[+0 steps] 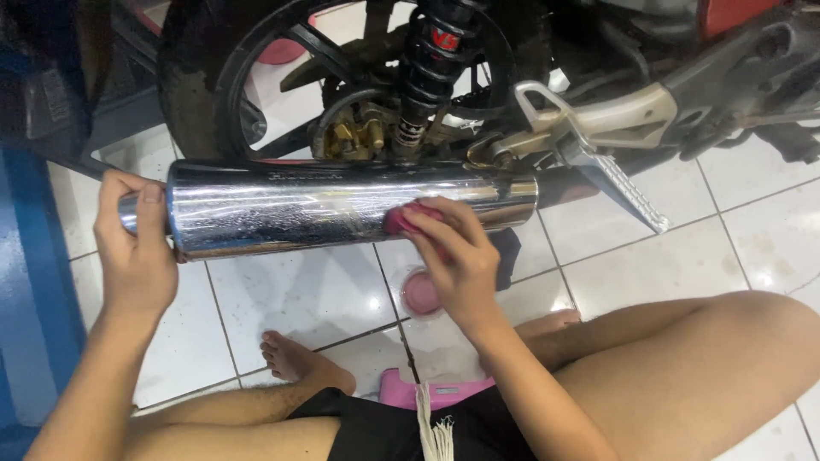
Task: The person cleans a motorcycle exhaust pipe by applying a pink substance with a sponge and wiping it with a blue cloth. The person repeatedly dips the sponge into a container and scrubs the chrome surface.
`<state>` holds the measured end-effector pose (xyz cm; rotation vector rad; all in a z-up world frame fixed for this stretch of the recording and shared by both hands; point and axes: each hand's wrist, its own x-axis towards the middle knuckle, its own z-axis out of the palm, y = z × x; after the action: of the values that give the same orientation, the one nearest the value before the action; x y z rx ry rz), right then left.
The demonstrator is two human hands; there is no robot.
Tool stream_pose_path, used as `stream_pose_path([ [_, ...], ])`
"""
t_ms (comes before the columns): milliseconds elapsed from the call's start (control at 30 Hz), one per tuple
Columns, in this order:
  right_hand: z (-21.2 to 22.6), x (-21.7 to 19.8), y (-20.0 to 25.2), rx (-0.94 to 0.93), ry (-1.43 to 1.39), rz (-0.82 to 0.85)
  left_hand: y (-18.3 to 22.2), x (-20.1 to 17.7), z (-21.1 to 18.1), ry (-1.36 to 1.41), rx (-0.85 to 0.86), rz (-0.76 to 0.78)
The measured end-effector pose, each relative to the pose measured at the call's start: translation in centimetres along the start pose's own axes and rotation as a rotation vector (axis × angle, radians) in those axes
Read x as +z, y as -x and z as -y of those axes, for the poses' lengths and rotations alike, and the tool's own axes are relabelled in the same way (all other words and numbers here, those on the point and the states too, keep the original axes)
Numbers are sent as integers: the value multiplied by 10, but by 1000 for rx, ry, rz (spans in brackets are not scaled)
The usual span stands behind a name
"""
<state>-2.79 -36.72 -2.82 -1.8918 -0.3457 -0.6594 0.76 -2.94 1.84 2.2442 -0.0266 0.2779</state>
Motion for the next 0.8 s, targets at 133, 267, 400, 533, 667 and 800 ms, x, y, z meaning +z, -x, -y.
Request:
stream_pose_path([
  [133,7,-6,-12,86,170,-34,0,1,1,33,-25,-11],
  [267,9,4,-34,82,216,32,0,1,-1,9,8,-13],
  [400,17,-8,-34,-5,181,166,-3,0,-16,106,-106,22],
  [533,18,-12,-44,126,159,240,-2,1,-13,115,-96,29],
  [667,16,4,-48,58,187,121,-3,-1,-17,117,-151,36],
  [800,12,-4,-33,20,208,97,-3,-2,-18,99,-174,57],
])
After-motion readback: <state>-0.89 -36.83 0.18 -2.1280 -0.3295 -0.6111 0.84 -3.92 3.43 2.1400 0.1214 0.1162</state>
